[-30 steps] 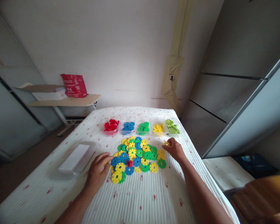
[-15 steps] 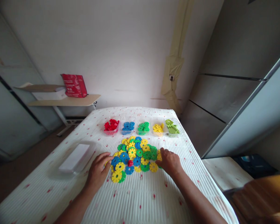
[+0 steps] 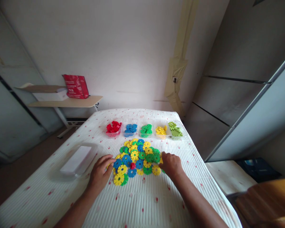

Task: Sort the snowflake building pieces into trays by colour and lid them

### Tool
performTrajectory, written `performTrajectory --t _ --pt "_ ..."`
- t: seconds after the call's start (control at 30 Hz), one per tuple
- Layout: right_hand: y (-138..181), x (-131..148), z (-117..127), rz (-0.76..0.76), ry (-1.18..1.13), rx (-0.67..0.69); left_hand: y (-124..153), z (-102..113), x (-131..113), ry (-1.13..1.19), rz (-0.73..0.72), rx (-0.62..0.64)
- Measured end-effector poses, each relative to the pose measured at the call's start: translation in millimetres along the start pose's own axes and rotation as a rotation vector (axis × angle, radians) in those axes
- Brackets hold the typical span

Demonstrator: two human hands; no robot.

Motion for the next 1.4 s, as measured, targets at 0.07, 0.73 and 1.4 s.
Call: performTrajectory --t 0.07,0.73,1.4 --pt "0 4 2 0.000 0.006 -0.008 0 0 -1 0.002 -0.007 -0.001" --pt "-11 -34 11 0.015 -0.327 -0.128 0 -1 2 0.021 0.006 0.015" --pt "-31 -32 32 0.002 -0.108 -0.051 0 1 -1 0.007 0.028 0.017"
Point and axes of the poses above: each hand's wrist, its own y-axis away from the middle knuckle, its own z-axis out of the back of the hand, x = y × z, the point moved 5 cm from there along -y, towards the middle knuckle, and after that the axes turned 9 degrees about z, right-handed, at the moved point
